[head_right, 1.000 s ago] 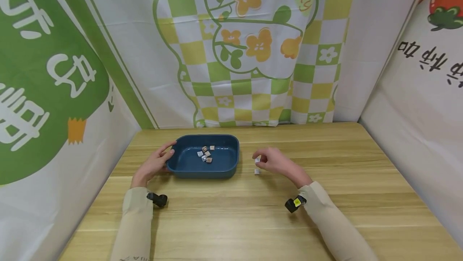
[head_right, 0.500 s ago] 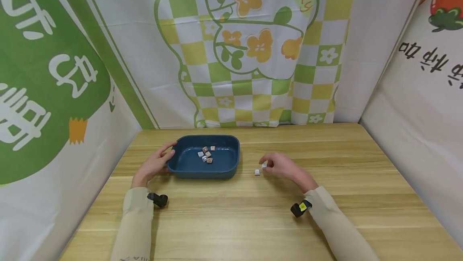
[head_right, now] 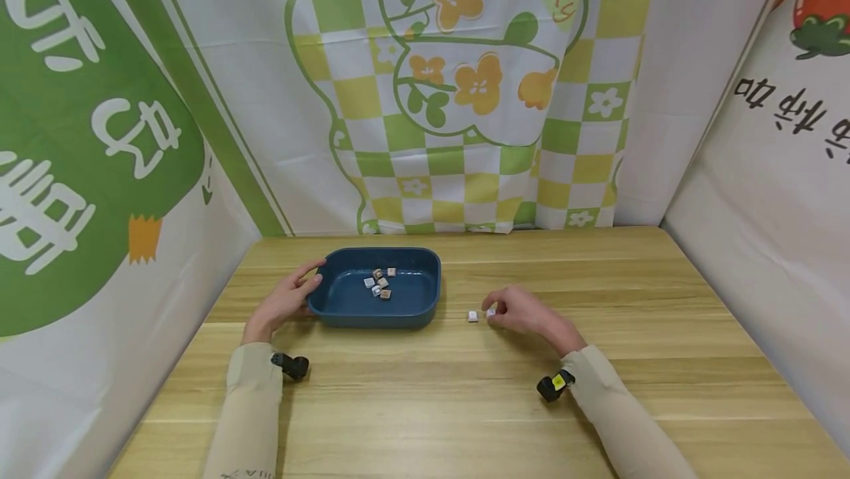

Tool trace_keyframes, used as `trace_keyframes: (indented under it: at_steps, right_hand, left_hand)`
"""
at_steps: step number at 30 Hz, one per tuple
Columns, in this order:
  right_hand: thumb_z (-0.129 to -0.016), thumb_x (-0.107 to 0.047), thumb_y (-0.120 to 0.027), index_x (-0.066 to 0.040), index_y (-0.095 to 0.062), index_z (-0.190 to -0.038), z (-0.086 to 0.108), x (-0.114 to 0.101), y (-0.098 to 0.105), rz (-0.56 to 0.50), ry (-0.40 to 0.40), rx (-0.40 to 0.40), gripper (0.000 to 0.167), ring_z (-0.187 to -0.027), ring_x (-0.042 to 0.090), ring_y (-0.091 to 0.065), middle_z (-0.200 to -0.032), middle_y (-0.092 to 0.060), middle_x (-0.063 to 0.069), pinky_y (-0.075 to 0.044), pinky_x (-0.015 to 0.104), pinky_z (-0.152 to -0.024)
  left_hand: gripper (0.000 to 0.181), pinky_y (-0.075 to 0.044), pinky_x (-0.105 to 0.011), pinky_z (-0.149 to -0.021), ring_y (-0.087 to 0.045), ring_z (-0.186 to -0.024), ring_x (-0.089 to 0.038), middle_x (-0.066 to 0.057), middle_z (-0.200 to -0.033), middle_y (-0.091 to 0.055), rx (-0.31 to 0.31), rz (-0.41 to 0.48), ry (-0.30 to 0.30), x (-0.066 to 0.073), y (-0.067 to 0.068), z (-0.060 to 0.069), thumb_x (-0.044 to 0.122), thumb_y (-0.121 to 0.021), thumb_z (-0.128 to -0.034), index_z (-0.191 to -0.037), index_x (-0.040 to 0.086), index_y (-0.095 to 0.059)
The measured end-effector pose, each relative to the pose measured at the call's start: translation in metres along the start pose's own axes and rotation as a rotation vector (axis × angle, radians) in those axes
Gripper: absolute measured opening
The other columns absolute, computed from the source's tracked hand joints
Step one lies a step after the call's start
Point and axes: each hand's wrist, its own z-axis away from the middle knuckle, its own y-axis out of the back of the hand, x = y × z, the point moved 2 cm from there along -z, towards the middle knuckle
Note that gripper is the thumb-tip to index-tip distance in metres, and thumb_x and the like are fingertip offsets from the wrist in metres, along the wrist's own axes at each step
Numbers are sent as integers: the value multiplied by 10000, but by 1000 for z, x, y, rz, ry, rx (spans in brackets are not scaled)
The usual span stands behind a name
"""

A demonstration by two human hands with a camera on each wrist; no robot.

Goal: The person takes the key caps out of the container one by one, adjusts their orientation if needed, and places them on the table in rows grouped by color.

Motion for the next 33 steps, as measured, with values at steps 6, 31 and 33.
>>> trace_keyframes:
  at_steps: [6, 31, 33]
  right_hand:
    - [-902, -96, -684, -40, -703, -1088, 0, 2, -1, 6, -4, -14, 195, -598, 45, -493, -713, -616, -25, -415, 201, -525]
    - [-902, -85, -676, -84, -721, -1062, -5, 5, -3, -29, -58, -58, 166, -576, 60, -478, -721, -597, -31, -398, 200, -504]
    - [-901, -82, -677, -82, -720, -1058, -6, 5, -3, -29, -55, -57, 163, -580, 62, -480, -719, -598, -28, -400, 203, -504]
  left_hand:
    - [530, -597, -458, -733, -633, -668, -205, -324, -1386, -471, -12, 14, -5, 1, 0, 0, 344, -447, -1054, -1556, 297, -284]
    - [526, -601, -391, -731, -666, -736, -183, -303, -1380, -490, -4, -27, 3, -3, 1, -2, 380, -445, -1049, -1549, 330, -291]
    - [524, -601, -397, -730, -666, -732, -181, -306, -1379, -490, -4, -27, -1, -3, 1, -2, 375, -447, -1049, -1548, 327, -294]
